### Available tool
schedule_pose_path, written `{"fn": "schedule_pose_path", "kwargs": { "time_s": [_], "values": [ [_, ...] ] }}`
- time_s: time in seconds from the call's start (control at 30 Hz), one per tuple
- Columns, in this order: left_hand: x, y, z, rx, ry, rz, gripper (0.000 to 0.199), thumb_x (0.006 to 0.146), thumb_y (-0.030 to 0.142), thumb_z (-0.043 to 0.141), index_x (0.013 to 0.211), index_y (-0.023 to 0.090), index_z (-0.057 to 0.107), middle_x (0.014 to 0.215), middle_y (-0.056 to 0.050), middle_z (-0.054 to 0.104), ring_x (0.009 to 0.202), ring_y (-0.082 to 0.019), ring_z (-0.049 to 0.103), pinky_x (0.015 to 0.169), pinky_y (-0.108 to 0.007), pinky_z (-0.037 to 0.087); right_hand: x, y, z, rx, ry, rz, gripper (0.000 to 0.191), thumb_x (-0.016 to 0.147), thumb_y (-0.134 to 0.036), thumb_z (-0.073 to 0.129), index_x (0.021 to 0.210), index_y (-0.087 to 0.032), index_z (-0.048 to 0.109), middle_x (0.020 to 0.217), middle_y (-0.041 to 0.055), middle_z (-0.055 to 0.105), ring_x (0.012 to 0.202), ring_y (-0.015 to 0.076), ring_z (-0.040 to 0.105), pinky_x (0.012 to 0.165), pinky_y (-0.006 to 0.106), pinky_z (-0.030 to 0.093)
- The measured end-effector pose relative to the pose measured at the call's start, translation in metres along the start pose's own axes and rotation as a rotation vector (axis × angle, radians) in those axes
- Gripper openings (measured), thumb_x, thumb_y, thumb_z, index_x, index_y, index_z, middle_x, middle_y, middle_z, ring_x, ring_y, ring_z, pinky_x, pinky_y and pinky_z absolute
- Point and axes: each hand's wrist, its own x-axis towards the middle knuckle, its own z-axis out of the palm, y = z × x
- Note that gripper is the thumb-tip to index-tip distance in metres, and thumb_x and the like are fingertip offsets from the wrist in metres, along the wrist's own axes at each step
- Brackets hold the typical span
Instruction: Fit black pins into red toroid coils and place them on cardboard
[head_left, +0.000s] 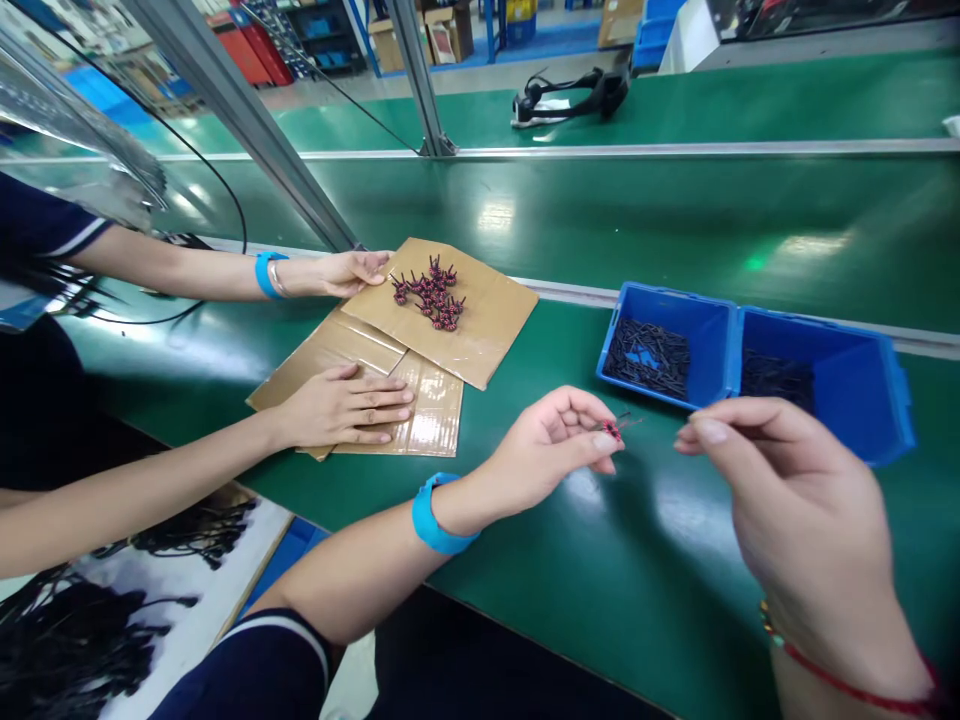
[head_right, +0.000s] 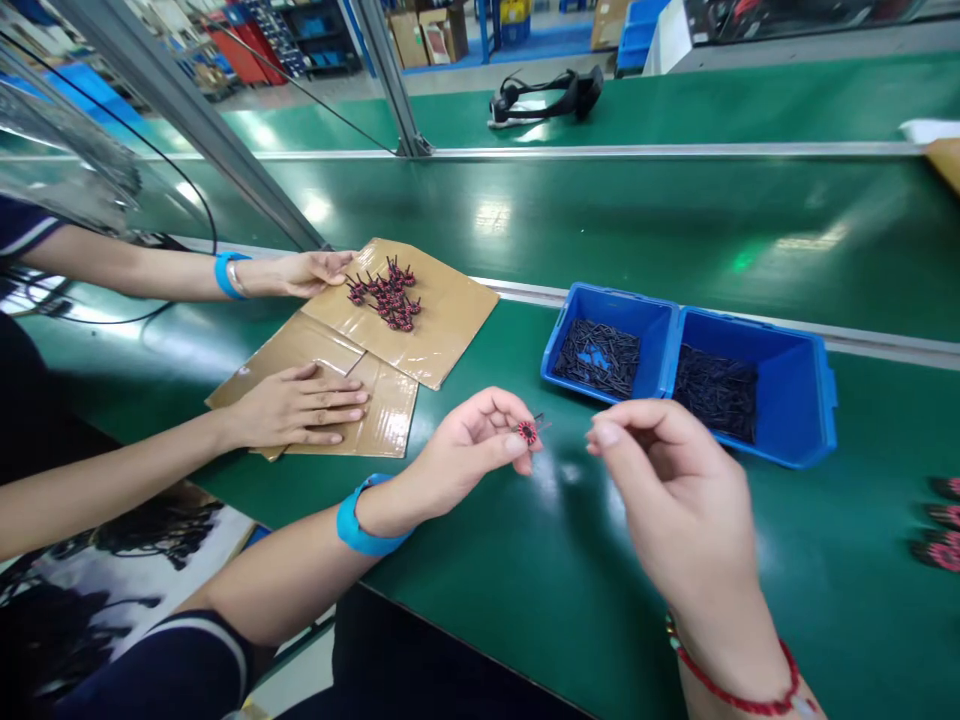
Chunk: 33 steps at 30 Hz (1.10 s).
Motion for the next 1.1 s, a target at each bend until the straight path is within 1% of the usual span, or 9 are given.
{"fn": "schedule_pose_path", "kwargs": {
  "time_s": [0.17, 0.27, 0.37, 0.43, 0.5, 0.6, 0.73, 0.87, 1.1],
  "values": [
    [-0.001, -0.001, 0.001, 0.066, -0.005, 0.021, 0.036, 0.077, 0.036, 0.084, 0.095, 0.016, 0.058, 0.082, 0.001, 0.063, 0.07, -0.009, 0.063, 0.067, -0.023, 0.052, -0.008, 0.0, 0.011, -0.124, -0.168, -0.032, 0.012, 0.088, -0.036, 0.074, 0.096, -0.028, 0.073, 0.084, -0.0009, 0.073, 0.074, 0.0133, 0.067, 0.065, 0.024, 0.052],
    [-0.002, -0.003, 0.001, 0.102, -0.018, 0.033, 0.035, 0.078, 0.034, 0.083, 0.095, 0.016, 0.058, 0.082, 0.0, 0.062, 0.071, -0.009, 0.06, 0.068, -0.024, 0.051, -0.009, -0.001, 0.013, -0.147, -0.229, -0.074, 0.004, 0.091, -0.031, 0.07, 0.092, -0.027, 0.071, 0.082, -0.0019, 0.07, 0.069, 0.0115, 0.063, 0.06, 0.022, 0.049],
    [-0.001, -0.004, 0.0, 0.138, 0.019, 0.033, 0.033, 0.078, 0.031, 0.082, 0.095, 0.016, 0.059, 0.082, 0.0, 0.062, 0.071, -0.009, 0.059, 0.069, -0.024, 0.049, -0.012, -0.005, 0.01, -0.173, -0.258, -0.154, 0.008, 0.093, -0.026, 0.067, 0.085, -0.026, 0.068, 0.079, -0.0025, 0.066, 0.068, 0.0109, 0.058, 0.059, 0.023, 0.046],
    [0.0, -0.004, 0.0, 0.132, 0.064, 0.015, 0.033, 0.077, 0.03, 0.083, 0.094, 0.016, 0.059, 0.083, 0.001, 0.062, 0.071, -0.009, 0.06, 0.07, -0.025, 0.049, -0.013, -0.008, 0.007, -0.137, -0.207, -0.209, 0.009, 0.093, -0.024, 0.068, 0.083, -0.026, 0.068, 0.08, -0.0017, 0.066, 0.072, 0.0122, 0.059, 0.064, 0.025, 0.047],
    [0.002, -0.003, -0.001, 0.089, 0.076, -0.021, 0.032, 0.076, 0.031, 0.083, 0.093, 0.016, 0.06, 0.083, 0.0, 0.063, 0.071, -0.009, 0.062, 0.071, -0.025, 0.05, -0.012, -0.009, 0.005, -0.082, -0.09, -0.21, 0.008, 0.091, -0.026, 0.07, 0.084, -0.026, 0.069, 0.081, -0.0008, 0.067, 0.076, 0.014, 0.06, 0.067, 0.026, 0.049],
    [0.002, -0.001, -0.002, -0.014, 0.018, -0.098, 0.032, 0.08, 0.039, 0.08, 0.095, 0.015, 0.065, 0.083, -0.002, 0.068, 0.067, -0.009, 0.064, 0.07, -0.025, 0.05, -0.004, -0.004, 0.003, -0.044, 0.013, -0.059, 0.006, 0.087, -0.032, 0.076, 0.089, -0.027, 0.072, 0.08, -0.0003, 0.07, 0.074, 0.0146, 0.064, 0.065, 0.027, 0.05],
    [0.0, 0.0, -0.002, -0.142, -0.094, -0.195, 0.038, 0.082, 0.047, 0.078, 0.099, 0.014, 0.069, 0.08, -0.004, 0.071, 0.063, -0.01, 0.065, 0.064, -0.025, 0.049, 0.006, 0.006, 0.003, -0.01, -0.177, 0.117, 0.015, 0.082, -0.035, 0.079, 0.093, -0.026, 0.077, 0.082, 0.0014, 0.073, 0.071, 0.0142, 0.065, 0.062, 0.026, 0.052],
    [-0.001, 0.0, -0.003, -0.176, -0.143, -0.238, 0.039, 0.082, 0.05, 0.078, 0.095, 0.014, 0.071, 0.076, -0.004, 0.071, 0.061, -0.01, 0.065, 0.061, -0.023, 0.049, 0.006, 0.006, 0.005, 0.063, -0.366, 0.084, 0.011, 0.085, -0.032, 0.077, 0.094, -0.028, 0.08, 0.089, 0.0016, 0.072, 0.079, 0.0137, 0.068, 0.069, 0.025, 0.056],
    [-0.002, 0.0, -0.003, -0.146, -0.177, -0.271, 0.04, 0.082, 0.052, 0.077, 0.089, 0.013, 0.069, 0.076, -0.004, 0.07, 0.059, -0.009, 0.064, 0.06, -0.022, 0.047, 0.006, 0.003, 0.006, 0.213, -0.475, 0.016, 0.01, 0.091, -0.029, 0.073, 0.094, -0.034, 0.08, 0.087, -0.0013, 0.066, 0.077, 0.0102, 0.067, 0.071, 0.021, 0.057]
  ]
}}
